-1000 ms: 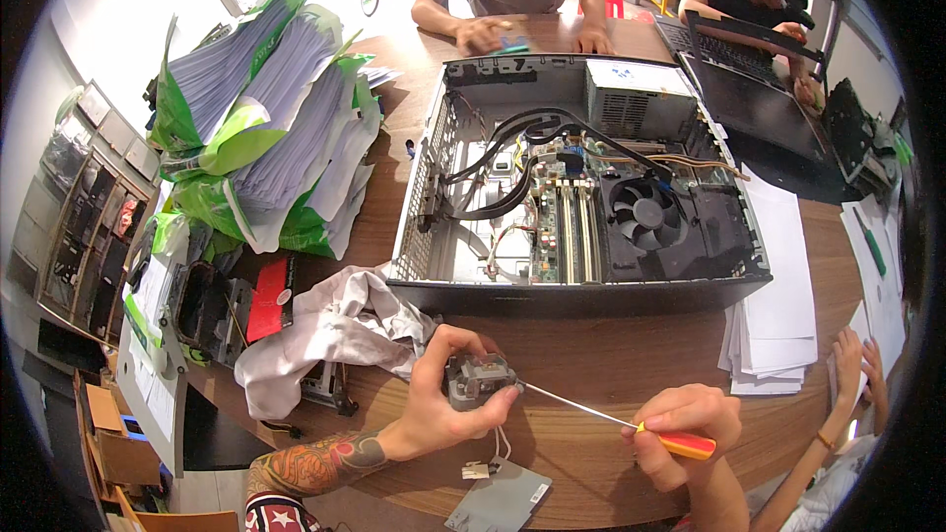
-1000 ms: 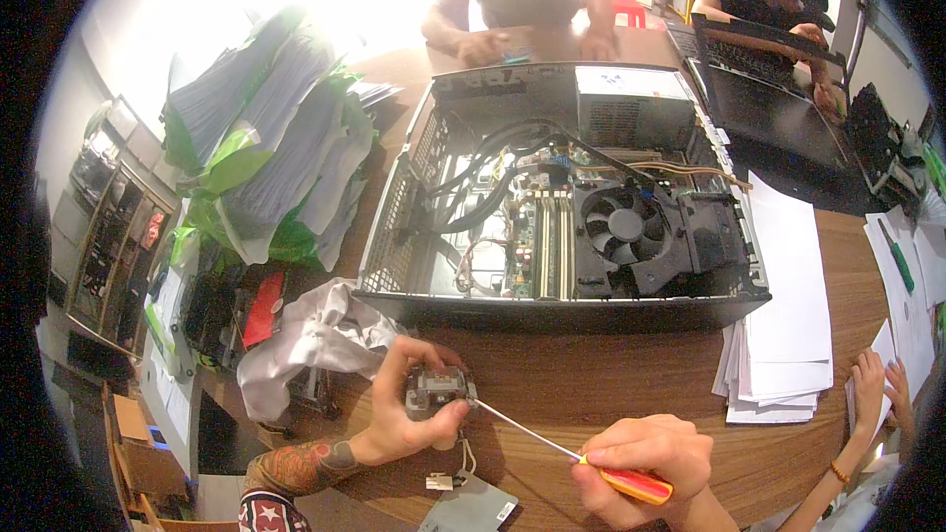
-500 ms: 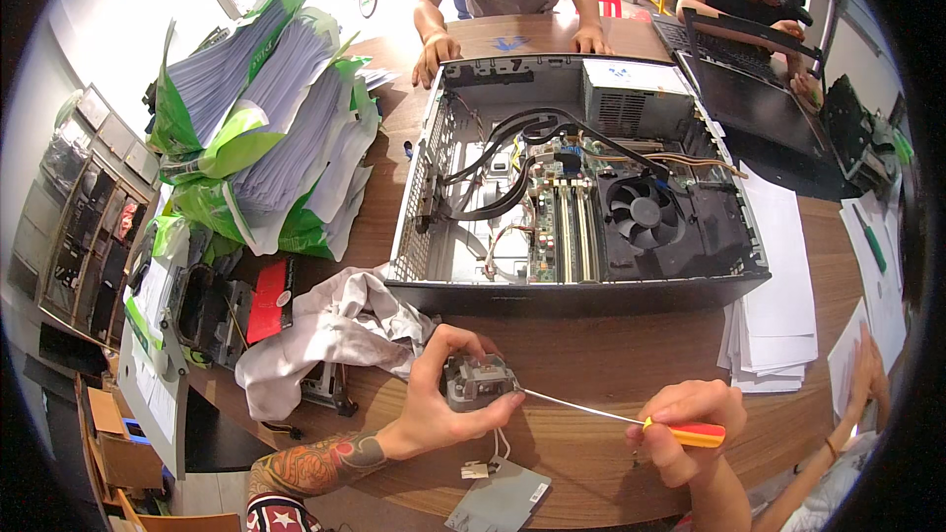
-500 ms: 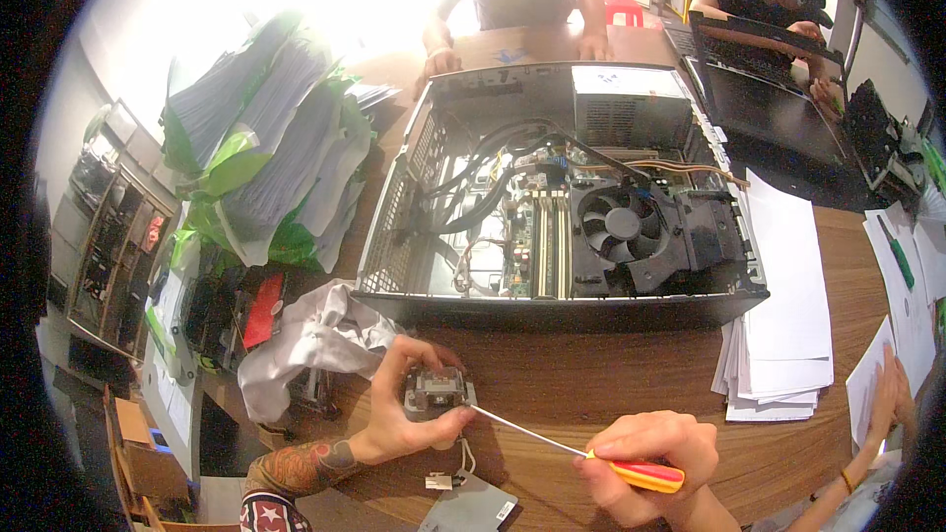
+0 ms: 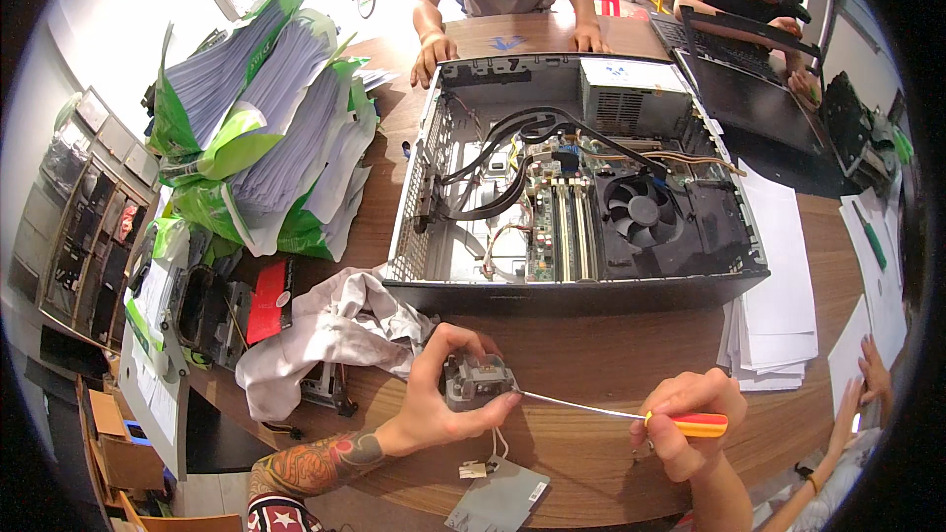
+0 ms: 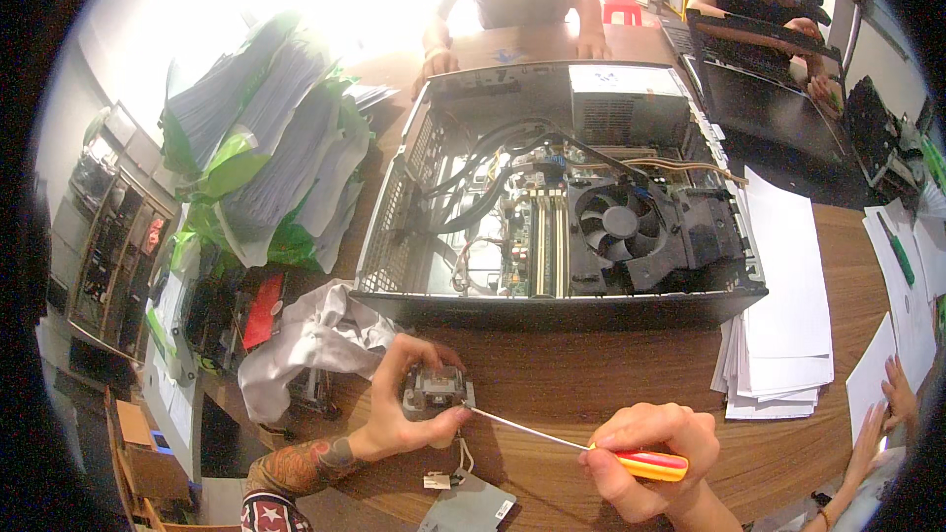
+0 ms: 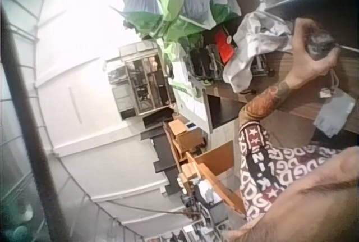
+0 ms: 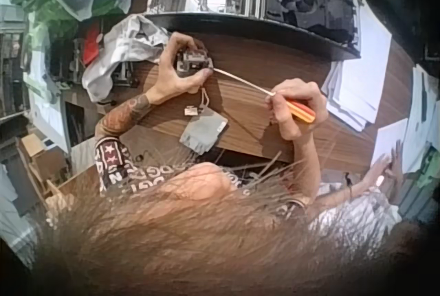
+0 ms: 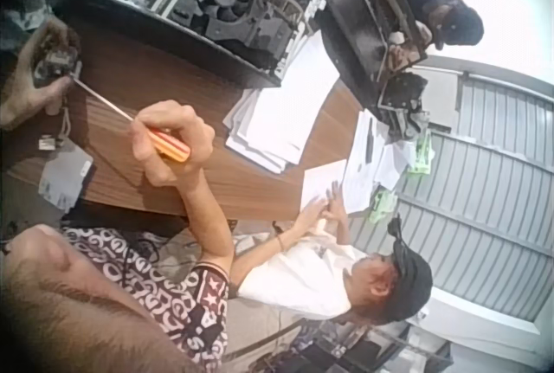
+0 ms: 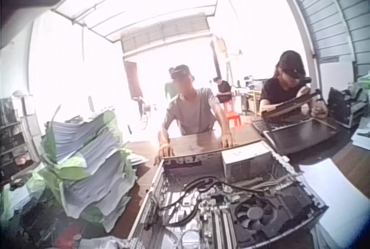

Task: The person disassembles a small component housing, removing screws with a screwdriver and separating its casing parts by hand.

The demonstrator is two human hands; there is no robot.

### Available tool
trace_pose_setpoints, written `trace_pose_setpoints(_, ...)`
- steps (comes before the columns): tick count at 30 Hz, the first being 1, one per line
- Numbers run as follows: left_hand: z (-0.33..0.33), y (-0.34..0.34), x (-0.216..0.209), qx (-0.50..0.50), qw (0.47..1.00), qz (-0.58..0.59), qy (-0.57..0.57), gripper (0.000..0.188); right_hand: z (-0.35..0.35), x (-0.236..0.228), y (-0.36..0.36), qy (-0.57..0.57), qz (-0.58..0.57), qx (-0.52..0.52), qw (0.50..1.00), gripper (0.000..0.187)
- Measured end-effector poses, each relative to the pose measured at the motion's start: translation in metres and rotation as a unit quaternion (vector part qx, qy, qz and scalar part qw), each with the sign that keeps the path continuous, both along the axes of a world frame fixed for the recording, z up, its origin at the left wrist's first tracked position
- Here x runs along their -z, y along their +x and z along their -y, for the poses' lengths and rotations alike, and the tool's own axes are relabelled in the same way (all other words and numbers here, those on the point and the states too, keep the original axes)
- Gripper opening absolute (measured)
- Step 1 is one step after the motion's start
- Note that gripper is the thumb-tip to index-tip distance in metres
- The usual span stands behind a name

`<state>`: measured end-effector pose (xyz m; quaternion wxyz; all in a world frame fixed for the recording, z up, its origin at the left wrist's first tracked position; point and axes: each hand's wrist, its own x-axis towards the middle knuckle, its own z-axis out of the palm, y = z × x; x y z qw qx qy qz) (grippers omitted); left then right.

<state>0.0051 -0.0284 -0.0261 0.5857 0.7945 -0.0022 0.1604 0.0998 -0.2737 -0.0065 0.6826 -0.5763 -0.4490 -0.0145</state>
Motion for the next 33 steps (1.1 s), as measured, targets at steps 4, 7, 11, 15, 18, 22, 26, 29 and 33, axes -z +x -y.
trace_pose_setpoints(4,0.0014,-0.0009,-0.0005,0.0,1.0,0.003,-0.009,0.047,0.001,-0.0006,-0.0015,-0.004,-0.013,-0.006,1.0,0.011)
trace_pose_setpoints(7,0.0011,-0.0005,-0.0014,0.001,1.0,0.008,0.005,0.047,0.0014,0.0011,-0.0018,-0.009,-0.011,0.002,1.0,0.012)
trace_pose_setpoints(11,0.0012,-0.001,-0.0028,-0.003,1.0,-0.004,-0.001,0.047,0.0014,0.0022,-0.0009,-0.012,0.001,0.004,1.0,0.013)
trace_pose_setpoints(15,0.002,-0.0004,-0.0033,0.0,1.0,0.012,0.014,0.047,0.0024,0.0008,-0.0003,-0.019,0.008,-0.004,1.0,0.013)
trace_pose_setpoints(18,0.0014,0.0004,-0.0026,0.002,0.999,0.028,0.03,0.048,0.0012,0.0021,0.0003,-0.015,0.009,-0.001,1.0,0.013)
trace_pose_setpoints(22,0.0011,-0.0002,-0.0039,0.002,0.998,0.039,0.051,0.047,0.0022,0.0023,-0.0004,-0.017,0.011,-0.003,1.0,0.013)
trace_pose_setpoints(26,0.002,0.0,-0.0046,0.002,0.998,0.037,0.043,0.046,0.0031,0.0019,-0.0007,-0.022,0.008,-0.01,1.0,0.013)
trace_pose_setpoints(29,0.0028,-0.0003,-0.0056,0.003,0.998,0.039,0.049,0.047,0.0044,0.0015,-0.0017,-0.023,0.002,-0.011,1.0,0.013)
trace_pose_setpoints(33,0.0007,-0.0001,-0.0025,0.006,0.998,0.044,0.045,0.047,0.0023,0.0001,0.0001,-0.022,0.023,-0.007,0.999,0.014)
